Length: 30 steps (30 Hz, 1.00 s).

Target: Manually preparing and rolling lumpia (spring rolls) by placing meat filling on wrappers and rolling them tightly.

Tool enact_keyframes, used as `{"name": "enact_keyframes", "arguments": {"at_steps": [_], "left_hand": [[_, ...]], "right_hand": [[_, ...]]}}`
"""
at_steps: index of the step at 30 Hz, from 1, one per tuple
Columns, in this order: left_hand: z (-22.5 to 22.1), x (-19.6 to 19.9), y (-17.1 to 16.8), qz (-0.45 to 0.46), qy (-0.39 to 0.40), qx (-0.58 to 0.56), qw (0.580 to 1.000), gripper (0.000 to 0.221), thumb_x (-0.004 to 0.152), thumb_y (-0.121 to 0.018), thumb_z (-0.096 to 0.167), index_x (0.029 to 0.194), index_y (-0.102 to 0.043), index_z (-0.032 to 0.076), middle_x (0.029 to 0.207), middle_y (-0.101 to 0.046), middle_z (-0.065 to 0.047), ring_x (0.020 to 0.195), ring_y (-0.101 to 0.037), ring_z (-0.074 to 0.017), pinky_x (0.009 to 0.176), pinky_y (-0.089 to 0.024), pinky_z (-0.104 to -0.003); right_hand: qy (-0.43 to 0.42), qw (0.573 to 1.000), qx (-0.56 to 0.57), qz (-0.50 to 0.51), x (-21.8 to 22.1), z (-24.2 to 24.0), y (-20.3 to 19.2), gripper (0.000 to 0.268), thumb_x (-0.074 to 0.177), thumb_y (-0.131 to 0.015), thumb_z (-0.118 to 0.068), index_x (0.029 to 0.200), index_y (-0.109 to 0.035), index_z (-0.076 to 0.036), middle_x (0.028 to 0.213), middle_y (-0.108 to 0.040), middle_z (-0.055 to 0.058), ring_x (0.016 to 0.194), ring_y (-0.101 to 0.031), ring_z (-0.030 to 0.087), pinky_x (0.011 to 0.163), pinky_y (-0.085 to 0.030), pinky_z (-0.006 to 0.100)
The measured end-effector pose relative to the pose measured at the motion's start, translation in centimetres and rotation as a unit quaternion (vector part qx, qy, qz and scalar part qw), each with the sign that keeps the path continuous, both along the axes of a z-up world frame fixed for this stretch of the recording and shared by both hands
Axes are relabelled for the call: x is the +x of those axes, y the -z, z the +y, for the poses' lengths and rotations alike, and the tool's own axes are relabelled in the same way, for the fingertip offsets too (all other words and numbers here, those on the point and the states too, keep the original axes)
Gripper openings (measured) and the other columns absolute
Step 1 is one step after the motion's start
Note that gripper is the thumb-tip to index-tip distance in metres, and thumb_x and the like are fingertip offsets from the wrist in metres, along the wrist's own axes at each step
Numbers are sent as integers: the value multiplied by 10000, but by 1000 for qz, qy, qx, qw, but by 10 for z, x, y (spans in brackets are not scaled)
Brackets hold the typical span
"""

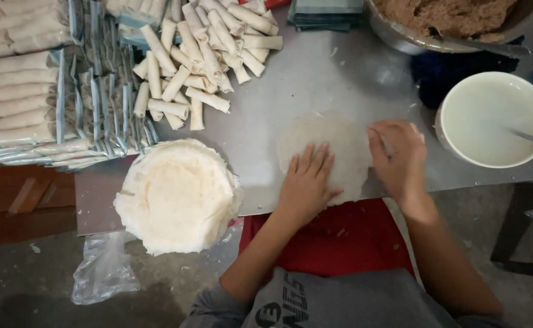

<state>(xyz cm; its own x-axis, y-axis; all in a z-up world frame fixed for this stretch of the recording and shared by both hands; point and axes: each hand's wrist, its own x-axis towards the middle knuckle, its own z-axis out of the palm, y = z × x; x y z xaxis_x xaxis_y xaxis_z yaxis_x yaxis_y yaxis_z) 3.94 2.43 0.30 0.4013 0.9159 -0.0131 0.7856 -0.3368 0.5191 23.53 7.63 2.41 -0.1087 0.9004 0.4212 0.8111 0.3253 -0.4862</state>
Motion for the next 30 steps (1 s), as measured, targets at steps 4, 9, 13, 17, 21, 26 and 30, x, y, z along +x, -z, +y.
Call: {"name": "enact_keyframes", "arguments": {"at_steps": [4,9,13,17,21,26,30], "left_hand": [[33,-13,14,59,-36,131,989,276,912,-570,210,1126,-606,39,1121,-544,-152,1051,-491,-355,845,-378,-540],[73,-37,20,37,-219,107,969,440,837,-719,173,1228,-592,14,1377,-469,-245,1321,-386,-462,1048,-287,-681],[77,-52,-26,-177,-183,103,962,93,938,-585,95,990,-656,125,918,-694,-67,947,-685,-255,926,-471,-381],[59,-58,-107,-312,-144,92,935,160,935,-641,167,1076,-679,231,984,-728,40,997,-706,-172,916,-528,-333],[47,-47,-131,-305,9,19,952,148,941,-589,106,1056,-673,147,932,-706,-59,899,-700,-261,838,-539,-404],[51,-47,-140,-291,46,115,949,206,913,-562,-21,1024,-684,102,953,-702,-123,938,-684,-335,824,-546,-428],[46,-49,-144,-279,-10,138,950,261,950,-553,-24,1092,-694,142,987,-718,-54,948,-693,-246,884,-534,-373]], "right_hand": [[26,999,-22,-41,6,5,7,115,991,-685,-181,1050,-739,-98,988,-691,78,928,-635,301,777,-444,397],[21,979,-141,-143,-8,29,29,412,893,-668,-314,1244,-663,-98,1127,-613,161,1037,-585,364,811,-443,491],[-74,996,-51,19,6,45,10,26,918,-650,-81,930,-672,-73,917,-617,158,919,-606,377,850,-437,451],[-94,980,67,164,12,34,-64,98,1022,-711,11,1031,-619,-23,1052,-657,131,1035,-637,313,938,-461,389],[-217,962,-58,157,-4,13,-86,829,708,-819,-204,1406,-430,21,1359,-488,228,1256,-482,415,1014,-425,516],[-227,945,-166,167,1,7,-68,104,866,-643,-102,868,-706,-19,713,-668,149,724,-671,287,712,-494,427],[-156,975,-38,156,8,3,-86,277,873,-675,37,1119,-729,-78,1036,-707,133,1034,-664,353,902,-499,454]]}}
